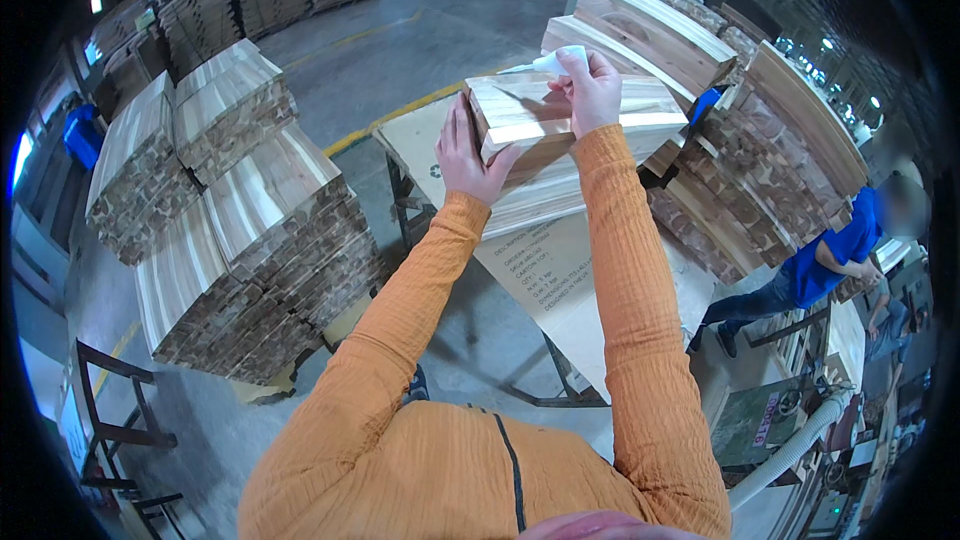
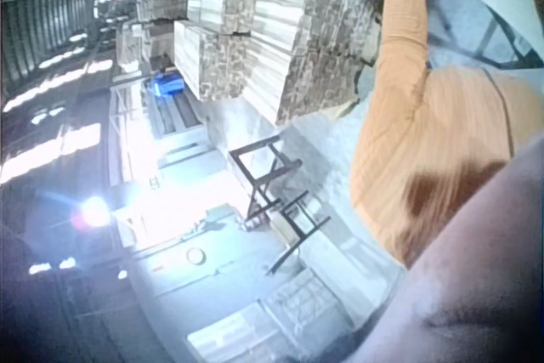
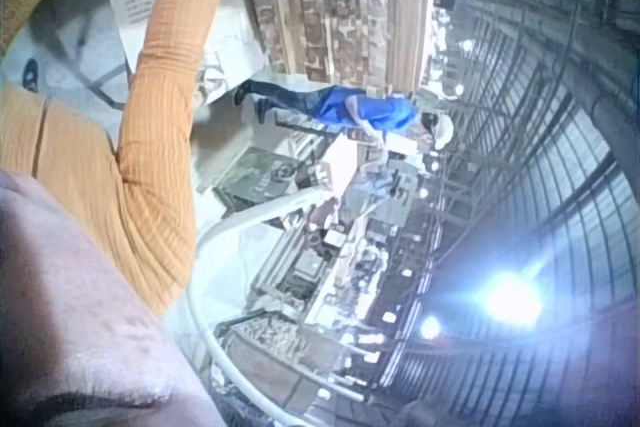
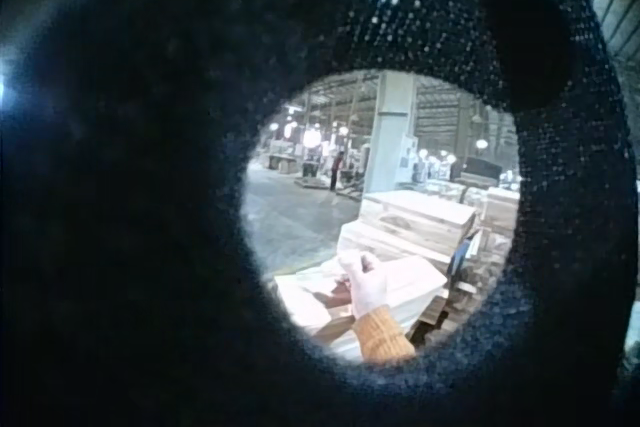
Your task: The person repeatedly picks up stacks of wooden planks from a table, carries them to a nearby pile, and places them on top. The person also handles small white items and a container of paste, occasionally applying the paste to the wood before stacking.
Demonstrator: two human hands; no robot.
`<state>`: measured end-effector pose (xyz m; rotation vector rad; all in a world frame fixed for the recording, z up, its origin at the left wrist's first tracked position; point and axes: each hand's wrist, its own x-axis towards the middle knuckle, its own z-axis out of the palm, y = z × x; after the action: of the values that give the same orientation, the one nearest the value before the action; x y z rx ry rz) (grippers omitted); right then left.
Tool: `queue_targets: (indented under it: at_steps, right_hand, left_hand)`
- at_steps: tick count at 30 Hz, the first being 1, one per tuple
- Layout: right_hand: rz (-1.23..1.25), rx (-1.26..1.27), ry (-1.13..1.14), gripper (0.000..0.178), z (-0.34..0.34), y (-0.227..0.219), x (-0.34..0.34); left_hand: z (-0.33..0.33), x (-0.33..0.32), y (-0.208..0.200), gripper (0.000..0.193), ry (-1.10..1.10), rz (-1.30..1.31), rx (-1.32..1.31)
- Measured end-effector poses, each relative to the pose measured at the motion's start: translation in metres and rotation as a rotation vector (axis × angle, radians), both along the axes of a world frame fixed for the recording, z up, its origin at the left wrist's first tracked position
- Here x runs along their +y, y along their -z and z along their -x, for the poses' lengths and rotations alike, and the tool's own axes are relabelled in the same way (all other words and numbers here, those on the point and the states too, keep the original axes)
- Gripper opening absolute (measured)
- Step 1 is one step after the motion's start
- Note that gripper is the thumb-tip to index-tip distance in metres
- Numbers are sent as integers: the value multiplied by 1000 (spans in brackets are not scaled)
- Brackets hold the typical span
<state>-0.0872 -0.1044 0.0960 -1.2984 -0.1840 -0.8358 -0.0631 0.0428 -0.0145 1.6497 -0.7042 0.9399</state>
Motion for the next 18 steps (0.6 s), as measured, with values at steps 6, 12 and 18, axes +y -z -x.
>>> queue_targets:
  at_steps: [6, 12, 18]
  right_hand:
    - [46, 23, 29, 21, -1, 1, 1]
    - [84, 40, 52, 23, -1, 2, -2]
    - [88, 47, 48, 23, 1, 1, 1]
  left_hand:
    - [-1, 1, 1, 94, 33, 9, 10]
    - [3, -1, -2, 82, 11, 27, -52]
    - [0, 0, 2, 95, 32, 7, 17]
